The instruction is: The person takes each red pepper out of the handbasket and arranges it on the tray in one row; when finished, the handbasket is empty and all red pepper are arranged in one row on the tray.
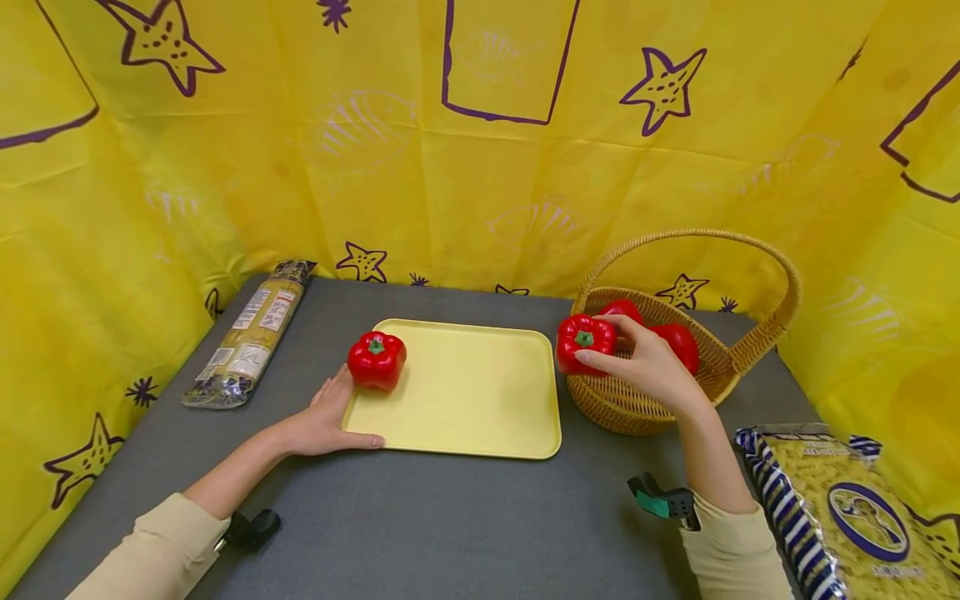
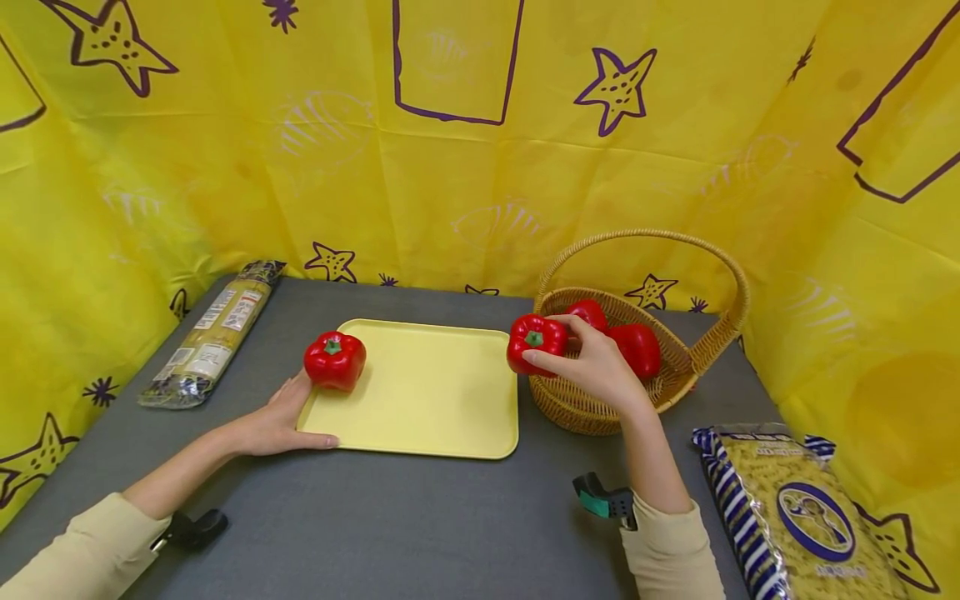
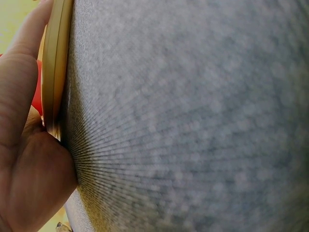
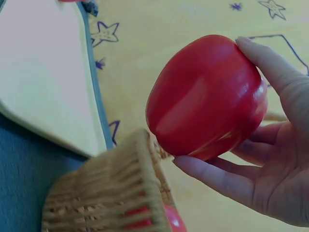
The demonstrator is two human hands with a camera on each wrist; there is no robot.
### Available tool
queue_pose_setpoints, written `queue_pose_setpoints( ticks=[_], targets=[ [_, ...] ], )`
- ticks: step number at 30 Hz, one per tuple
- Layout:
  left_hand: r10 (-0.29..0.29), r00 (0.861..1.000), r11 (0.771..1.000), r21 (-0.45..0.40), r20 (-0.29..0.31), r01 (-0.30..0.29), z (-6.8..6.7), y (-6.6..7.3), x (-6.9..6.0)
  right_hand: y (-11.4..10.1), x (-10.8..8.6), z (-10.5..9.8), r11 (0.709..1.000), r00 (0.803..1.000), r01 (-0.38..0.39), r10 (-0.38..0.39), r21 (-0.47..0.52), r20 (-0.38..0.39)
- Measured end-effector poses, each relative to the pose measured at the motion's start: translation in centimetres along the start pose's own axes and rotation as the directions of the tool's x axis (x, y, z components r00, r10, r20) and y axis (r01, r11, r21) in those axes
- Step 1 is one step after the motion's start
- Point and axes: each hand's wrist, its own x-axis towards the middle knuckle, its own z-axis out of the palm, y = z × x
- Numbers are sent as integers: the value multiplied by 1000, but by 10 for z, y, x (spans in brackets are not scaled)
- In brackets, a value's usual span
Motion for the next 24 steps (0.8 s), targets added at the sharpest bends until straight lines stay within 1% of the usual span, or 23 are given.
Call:
queue_pose_setpoints(
  ticks=[7,18,24],
  targets=[
    [10,1000,1000,13,-4,-10,1,-1,1,-8,9,17,1000,999,7,-8,28,36],
    [12,1000,1000,3,-3,-12,0,1,0,-15,21,49,995,996,34,-42,98,78],
    [12,1000,1000,3,-5,-12,0,1,-1,-16,29,63,988,994,15,-32,152,105]
  ],
)
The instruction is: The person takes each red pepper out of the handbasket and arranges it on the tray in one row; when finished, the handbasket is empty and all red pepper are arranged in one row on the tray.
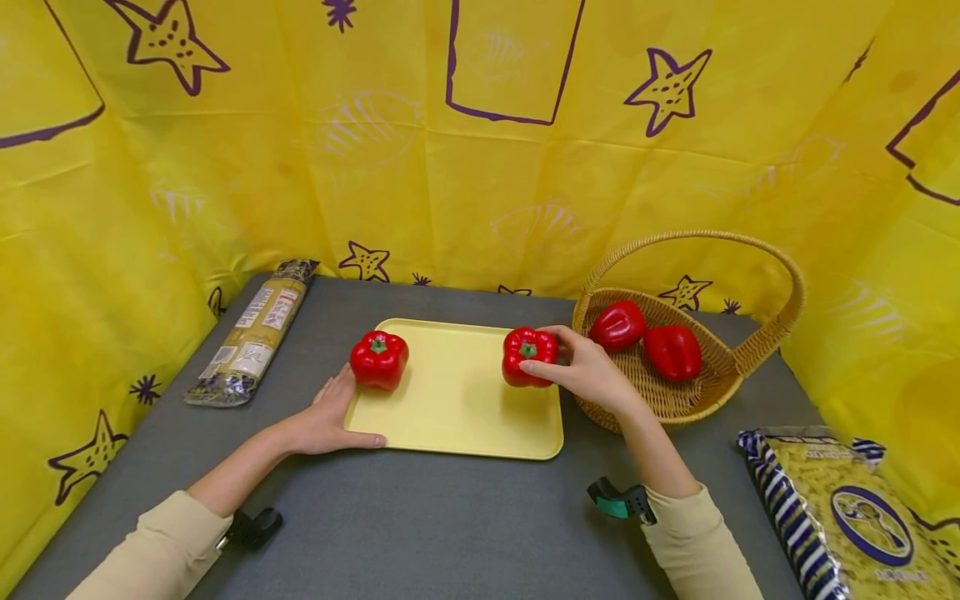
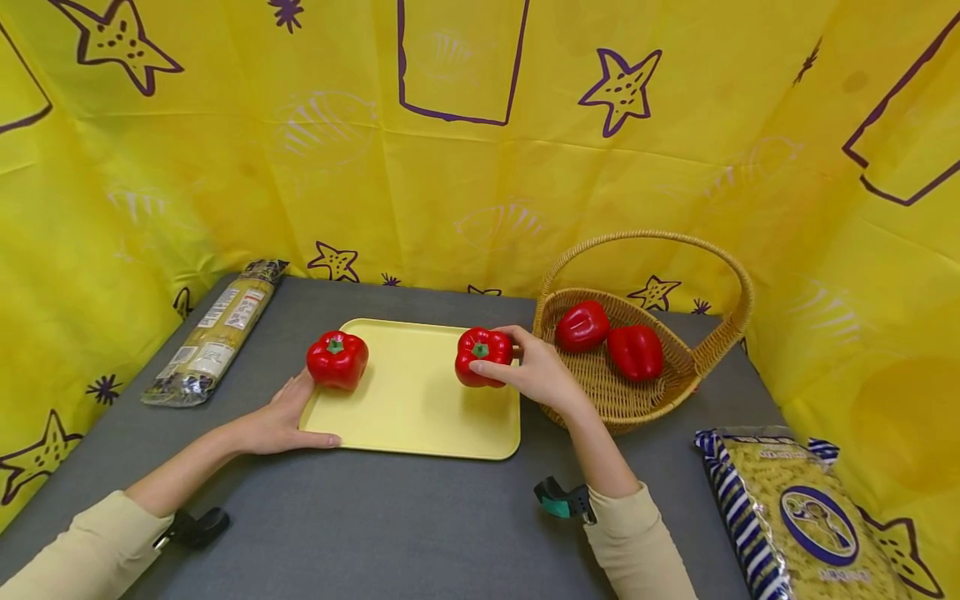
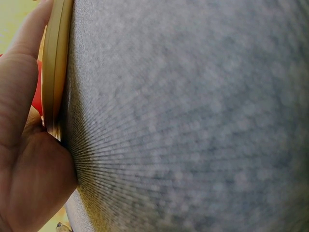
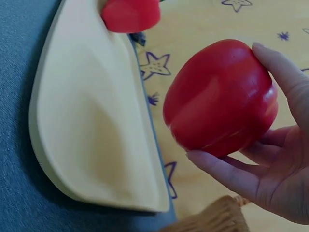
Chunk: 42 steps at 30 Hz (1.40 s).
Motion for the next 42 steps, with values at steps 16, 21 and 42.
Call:
queue_pose_setpoints(
  ticks=[16,21,42],
  targets=[
    [-9,1000,1000,0,8,9,0,2,0,-3,20,38,995,999,9,-12,102,31],
    [-12,1000,1000,6,8,12,-1,2,0,-5,25,50,994,999,22,-28,109,47],
    [-11,1000,1000,10,2,11,-1,2,0,-19,38,85,991,999,14,-21,133,50]
  ],
)
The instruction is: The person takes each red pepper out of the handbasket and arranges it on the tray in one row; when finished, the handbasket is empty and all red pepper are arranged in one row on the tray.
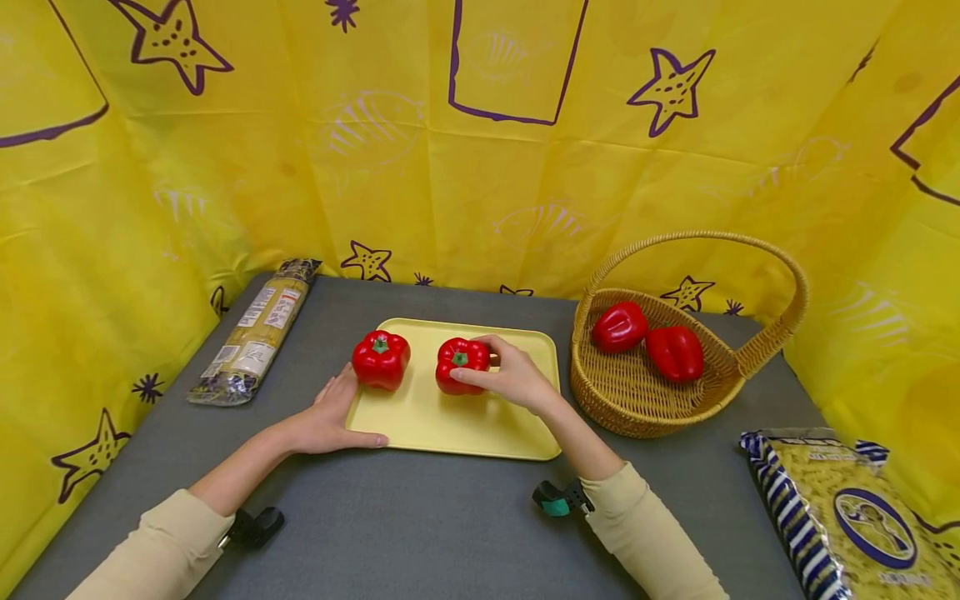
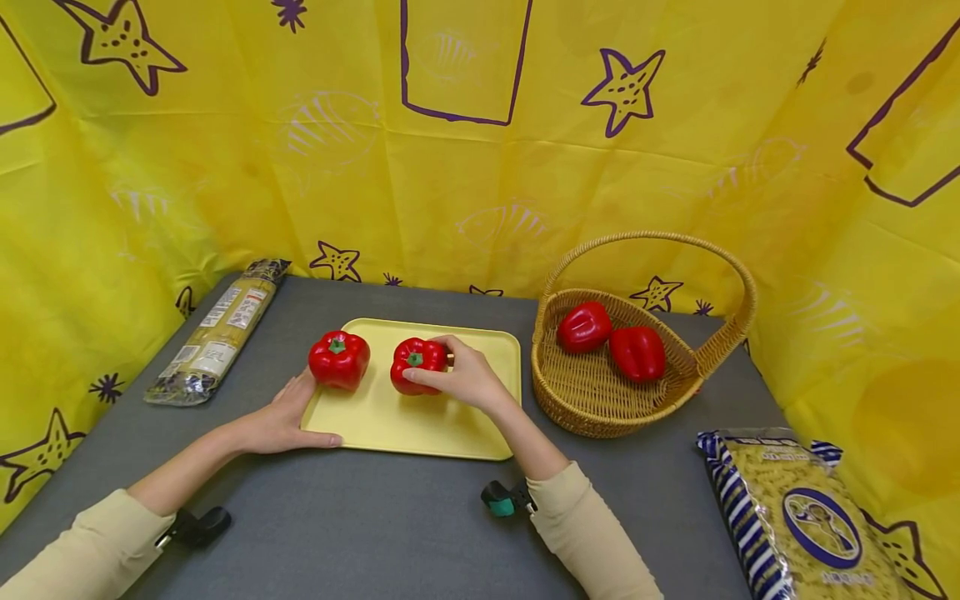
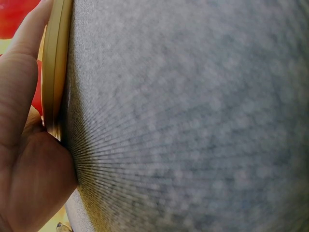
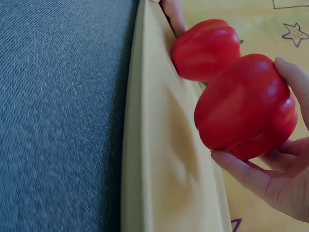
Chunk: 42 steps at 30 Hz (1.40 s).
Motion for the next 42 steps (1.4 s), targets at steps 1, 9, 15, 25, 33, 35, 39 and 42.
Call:
queue_pose_setpoints(
  ticks=[1,9,15,25,33,35,39,42],
  targets=[
    [2,1000,1000,-2,-1,-2,0,0,0,0,1,1,1000,1000,-1,1,4,4],
    [11,1000,1000,-5,-3,-11,1,-1,1,2,9,13,1000,1000,-5,5,15,14],
    [6,1000,1000,-13,3,-6,0,0,1,0,11,21,999,999,-32,31,21,37],
    [11,1000,1000,-13,0,-11,0,0,1,-1,16,28,998,998,-56,55,35,42],
    [23,1000,1000,-13,-5,-24,1,-2,2,-1,19,34,996,997,-66,63,58,41],
    [19,1000,1000,-17,-1,-19,1,-2,2,-2,20,36,995,997,-67,64,67,40],
    [9,1000,1000,-23,8,-9,0,-2,1,-1,20,38,995,998,-56,52,79,44],
    [10,1000,1000,-22,9,-10,0,-2,1,0,21,40,996,998,-47,44,71,46]
  ],
)
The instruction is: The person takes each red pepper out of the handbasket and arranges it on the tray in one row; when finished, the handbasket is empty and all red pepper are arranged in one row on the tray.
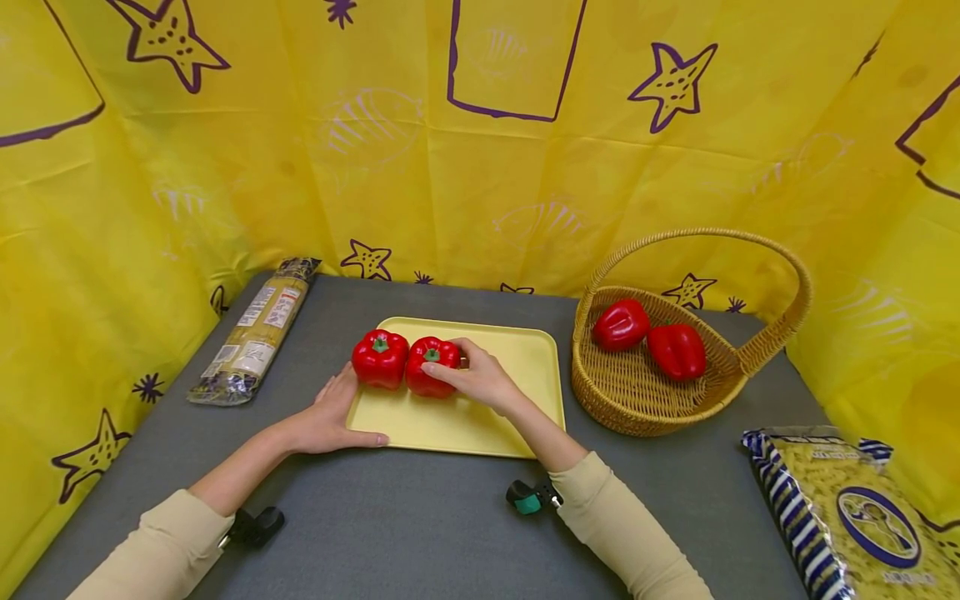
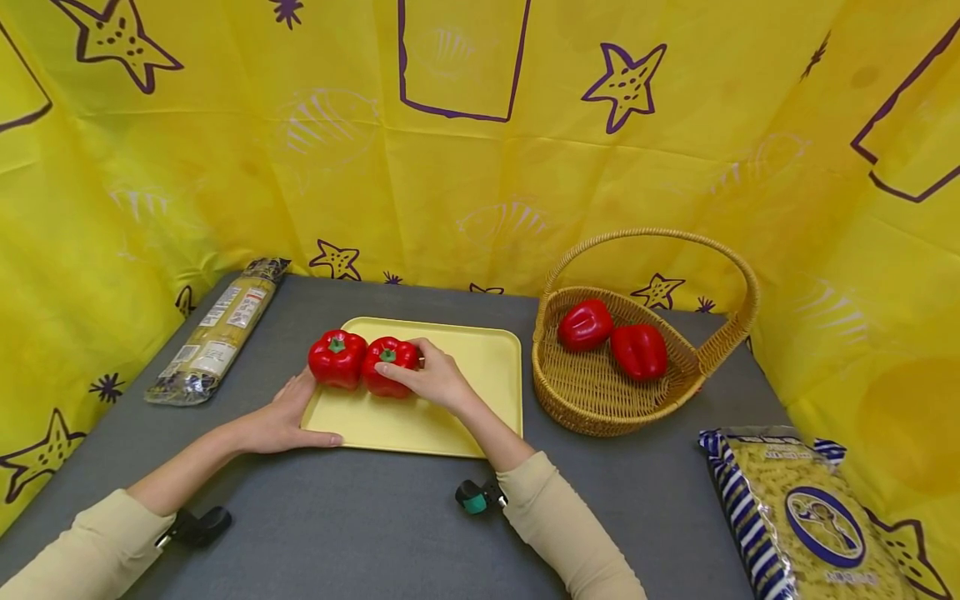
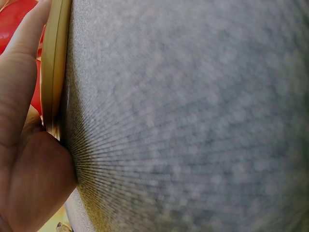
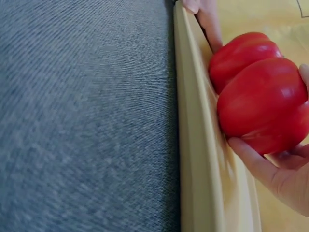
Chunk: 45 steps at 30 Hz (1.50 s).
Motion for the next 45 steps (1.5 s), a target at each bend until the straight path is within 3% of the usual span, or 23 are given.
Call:
queue_pose_setpoints(
  ticks=[18,32,45],
  targets=[
    [0,1000,1000,1,-4,0,0,-1,0,0,-3,-1,997,1000,5,-6,-77,-7],
    [-2,1000,1000,3,-7,2,1,1,0,-1,-18,-27,981,990,135,-140,-139,-29],
    [4,1000,1000,10,-8,-3,1,-1,0,-5,-38,-55,977,984,149,-162,-155,-75]
  ],
)
